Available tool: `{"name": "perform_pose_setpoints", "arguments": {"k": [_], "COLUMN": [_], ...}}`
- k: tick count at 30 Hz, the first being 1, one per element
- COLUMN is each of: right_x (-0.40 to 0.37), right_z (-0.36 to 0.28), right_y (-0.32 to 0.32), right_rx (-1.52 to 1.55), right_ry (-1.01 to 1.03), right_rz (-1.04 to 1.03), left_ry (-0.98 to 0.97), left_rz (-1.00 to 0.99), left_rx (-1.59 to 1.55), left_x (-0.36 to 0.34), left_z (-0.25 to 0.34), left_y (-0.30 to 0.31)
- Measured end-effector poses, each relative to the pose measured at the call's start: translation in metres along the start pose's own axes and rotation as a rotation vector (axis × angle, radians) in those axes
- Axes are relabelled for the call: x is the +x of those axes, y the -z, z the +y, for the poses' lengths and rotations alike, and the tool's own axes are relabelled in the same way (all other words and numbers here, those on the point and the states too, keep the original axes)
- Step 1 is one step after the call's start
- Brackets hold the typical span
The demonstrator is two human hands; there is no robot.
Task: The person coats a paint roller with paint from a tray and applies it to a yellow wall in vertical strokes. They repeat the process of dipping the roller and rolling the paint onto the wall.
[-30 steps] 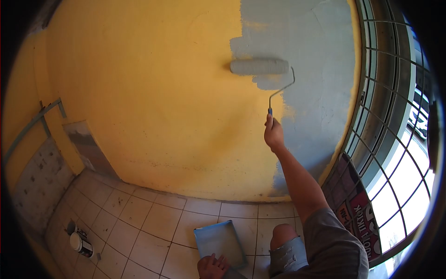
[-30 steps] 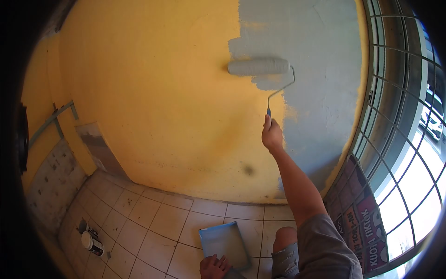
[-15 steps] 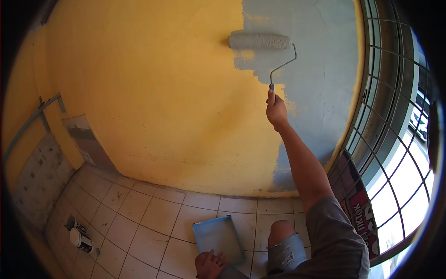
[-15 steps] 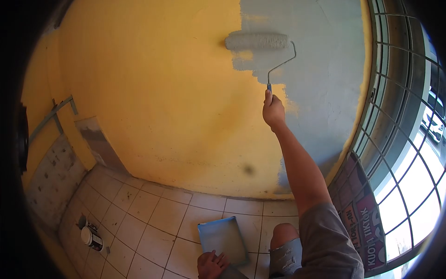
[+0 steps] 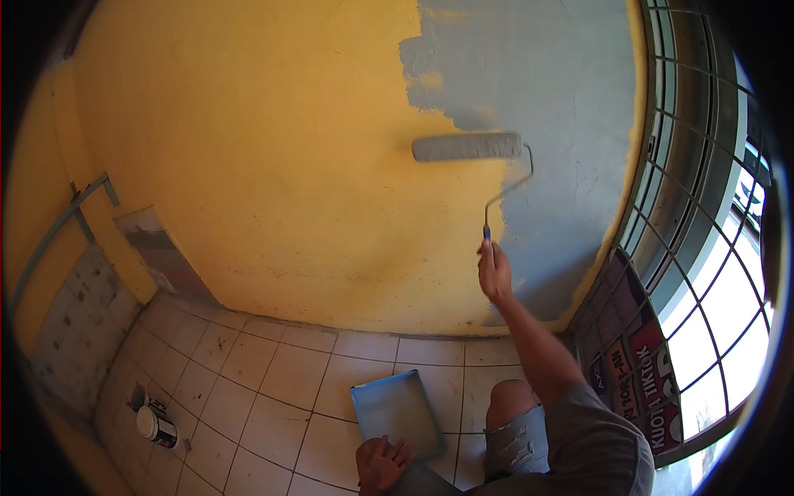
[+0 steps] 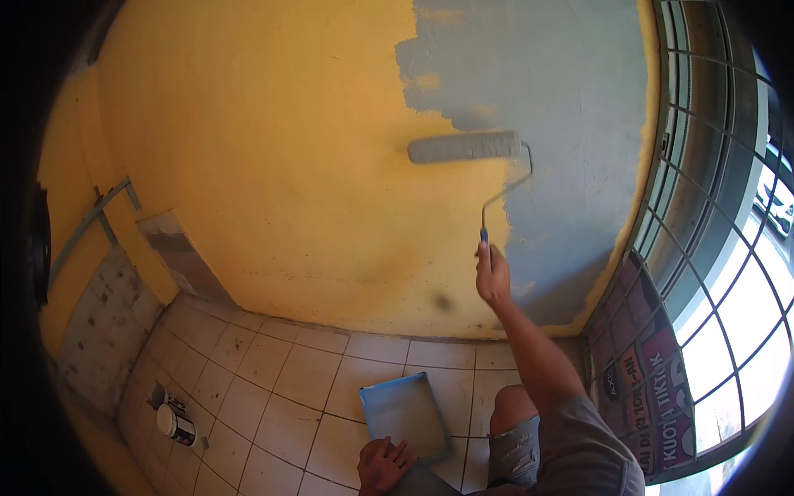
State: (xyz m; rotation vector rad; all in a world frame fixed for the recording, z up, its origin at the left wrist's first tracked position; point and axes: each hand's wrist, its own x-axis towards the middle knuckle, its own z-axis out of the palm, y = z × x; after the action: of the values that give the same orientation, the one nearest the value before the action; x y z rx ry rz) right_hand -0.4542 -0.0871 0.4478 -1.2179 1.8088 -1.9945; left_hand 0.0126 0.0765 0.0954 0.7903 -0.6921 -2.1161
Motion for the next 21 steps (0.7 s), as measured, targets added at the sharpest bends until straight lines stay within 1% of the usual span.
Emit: {"name": "perform_pose_setpoints", "arguments": {"k": [1,3,5,6,8,9,11,13,15,16,18,19,21], "right_x": [-0.021,-0.069,-0.116,-0.133,-0.164,-0.175,-0.189,-0.209,-0.223,-0.228,-0.230,-0.232,-0.239], "right_z": [0.017,0.041,0.047,0.055,0.072,0.078,0.092,0.103,0.079,0.069,0.056,0.059,0.068], "right_y": [0.003,0.008,0.016,0.020,0.028,0.035,0.046,0.052,0.063,0.068,0.074,0.074,0.078], "right_rx": [0.027,-0.033,-0.121,-0.125,-0.073,-0.082,-0.108,-0.081,0.227,0.229,0.303,0.325,0.333], "right_ry": [-0.046,-0.056,-0.039,-0.066,-0.172,-0.195,-0.359,-0.355,-0.673,-0.687,-0.832,-0.833,-0.777], "right_rz": [-0.009,-0.030,-0.041,-0.061,-0.104,-0.120,-0.240,-0.248,-0.334,-0.345,-0.398,-0.400,-0.398], "left_ry": [-0.027,-0.051,0.082,0.092,0.078,0.087,-0.101,-0.227,-0.324,-0.324,-0.413,-0.423,-0.210], "left_rz": [-0.019,-0.027,-0.086,-0.055,-0.187,-0.163,-0.135,-0.054,0.008,0.026,0.314,0.315,0.536], "left_rx": [0.041,0.082,-0.352,-0.362,-0.377,-0.390,-0.313,-0.250,-0.244,-0.242,-0.343,-0.324,-0.173], "left_x": [-0.006,-0.026,-0.052,-0.056,-0.064,-0.069,-0.072,-0.073,-0.072,-0.074,-0.062,-0.058,-0.056], "left_z": [-0.002,0.012,0.036,0.036,0.034,0.035,0.045,0.070,0.083,0.083,0.086,0.086,0.070], "left_y": [-0.006,-0.036,-0.076,-0.079,-0.077,-0.077,-0.077,-0.093,-0.072,-0.062,-0.041,-0.027,0.009]}}
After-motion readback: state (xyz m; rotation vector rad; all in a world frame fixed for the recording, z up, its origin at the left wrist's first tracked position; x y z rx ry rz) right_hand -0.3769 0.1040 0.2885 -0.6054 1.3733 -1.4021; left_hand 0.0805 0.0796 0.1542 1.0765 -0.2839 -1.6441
